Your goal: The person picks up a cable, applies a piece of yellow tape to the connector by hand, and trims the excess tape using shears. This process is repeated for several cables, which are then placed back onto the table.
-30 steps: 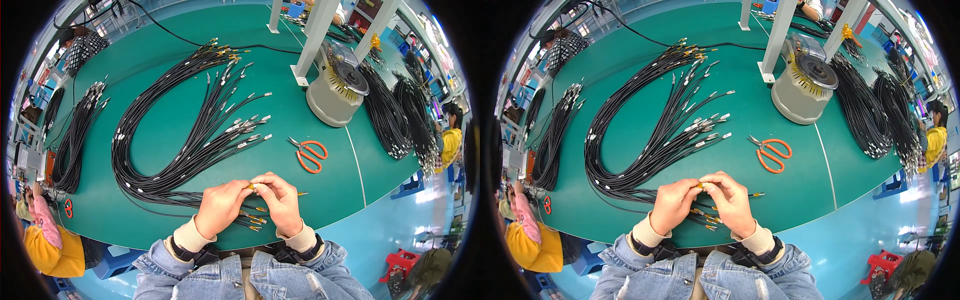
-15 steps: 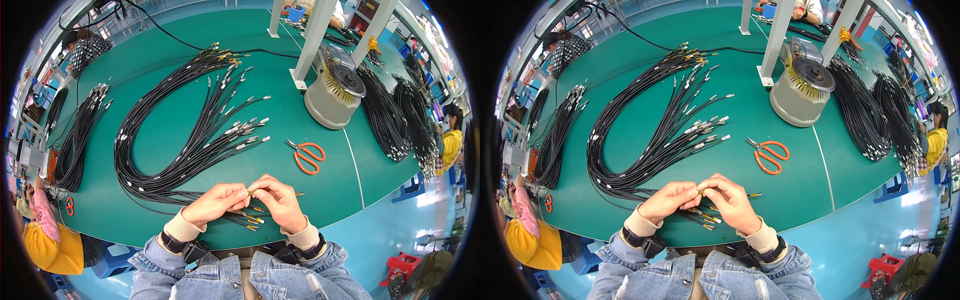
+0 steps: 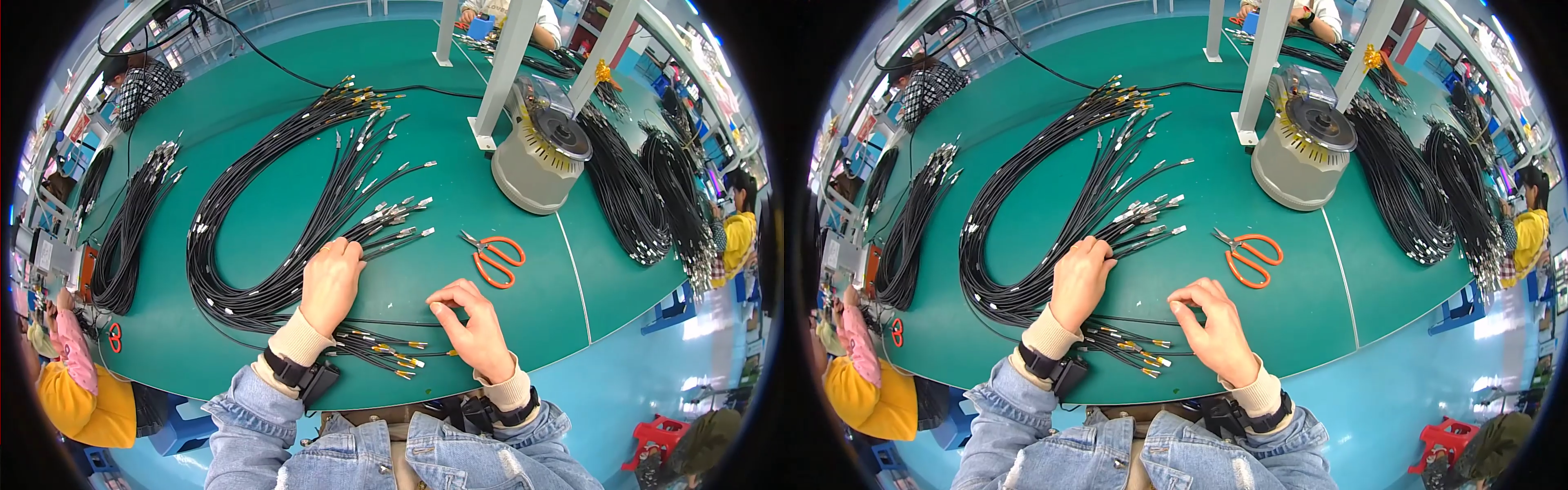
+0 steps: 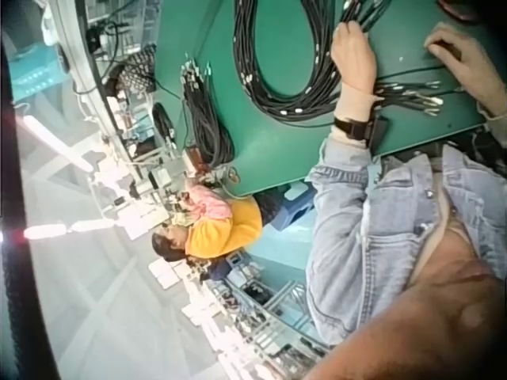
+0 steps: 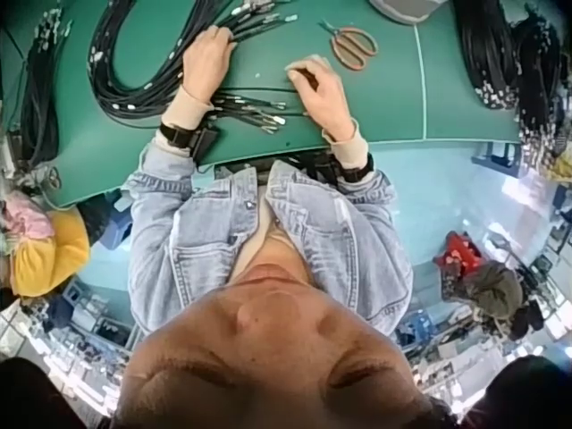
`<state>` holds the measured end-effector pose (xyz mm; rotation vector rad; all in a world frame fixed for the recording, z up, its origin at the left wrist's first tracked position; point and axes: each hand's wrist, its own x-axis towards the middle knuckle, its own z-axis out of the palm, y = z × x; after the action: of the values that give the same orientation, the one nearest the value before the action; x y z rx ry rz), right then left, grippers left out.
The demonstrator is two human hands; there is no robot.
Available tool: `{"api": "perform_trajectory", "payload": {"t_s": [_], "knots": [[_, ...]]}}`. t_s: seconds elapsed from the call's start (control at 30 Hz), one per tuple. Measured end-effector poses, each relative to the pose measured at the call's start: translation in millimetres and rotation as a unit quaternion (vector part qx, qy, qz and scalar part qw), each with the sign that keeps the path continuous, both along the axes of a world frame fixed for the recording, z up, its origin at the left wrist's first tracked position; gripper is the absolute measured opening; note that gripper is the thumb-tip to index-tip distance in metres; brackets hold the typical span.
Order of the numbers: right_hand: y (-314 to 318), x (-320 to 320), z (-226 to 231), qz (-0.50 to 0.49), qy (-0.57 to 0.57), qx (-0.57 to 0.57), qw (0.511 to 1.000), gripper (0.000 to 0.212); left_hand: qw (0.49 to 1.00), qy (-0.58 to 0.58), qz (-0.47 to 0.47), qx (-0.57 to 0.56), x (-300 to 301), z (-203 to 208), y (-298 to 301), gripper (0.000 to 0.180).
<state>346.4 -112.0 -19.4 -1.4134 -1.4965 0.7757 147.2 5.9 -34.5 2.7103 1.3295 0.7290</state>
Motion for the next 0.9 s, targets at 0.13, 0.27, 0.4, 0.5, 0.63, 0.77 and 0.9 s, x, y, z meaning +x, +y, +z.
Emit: {"api": "perform_trajectory", "payload": {"t_s": [0.13,0.27,0.4,0.5,0.63,0.77,0.9], "knots": [[1.0,6.8,1.9,-0.009,0.025,-0.002,1.000,0.010,0.999,-0.032,-0.002,0.029,4.6,10.6,-0.8,0.014],[5.6,11.4,0.8,-0.040,0.146,-0.031,0.988,0.013,0.995,-0.081,-0.030,0.059,7.4,24.6,-10.1,0.014],[14.2,20.1,-5.5,-0.074,0.335,-0.048,0.938,0.017,0.984,-0.152,-0.055,-0.069,7.8,22.3,-30.7,0.012],[16.2,28.1,-6.6,-0.057,0.368,-0.056,0.926,0.019,0.968,-0.185,-0.069,-0.157,12.1,20.8,-40.3,0.012],[15.0,28.8,-4.6,-0.095,0.355,-0.058,0.928,0.016,0.926,-0.217,-0.096,-0.295,28.6,23.3,-50.4,0.010],[10.0,33.6,-3.2,-0.077,0.312,-0.100,0.942,0.013,0.915,-0.240,-0.099,-0.310,50.4,23.3,-56.7,0.013],[8.3,38.8,4.6,-0.077,0.335,-0.115,0.932,0.012,0.926,-0.270,-0.138,-0.224,71.5,24.2,-55.7,0.013]]}}
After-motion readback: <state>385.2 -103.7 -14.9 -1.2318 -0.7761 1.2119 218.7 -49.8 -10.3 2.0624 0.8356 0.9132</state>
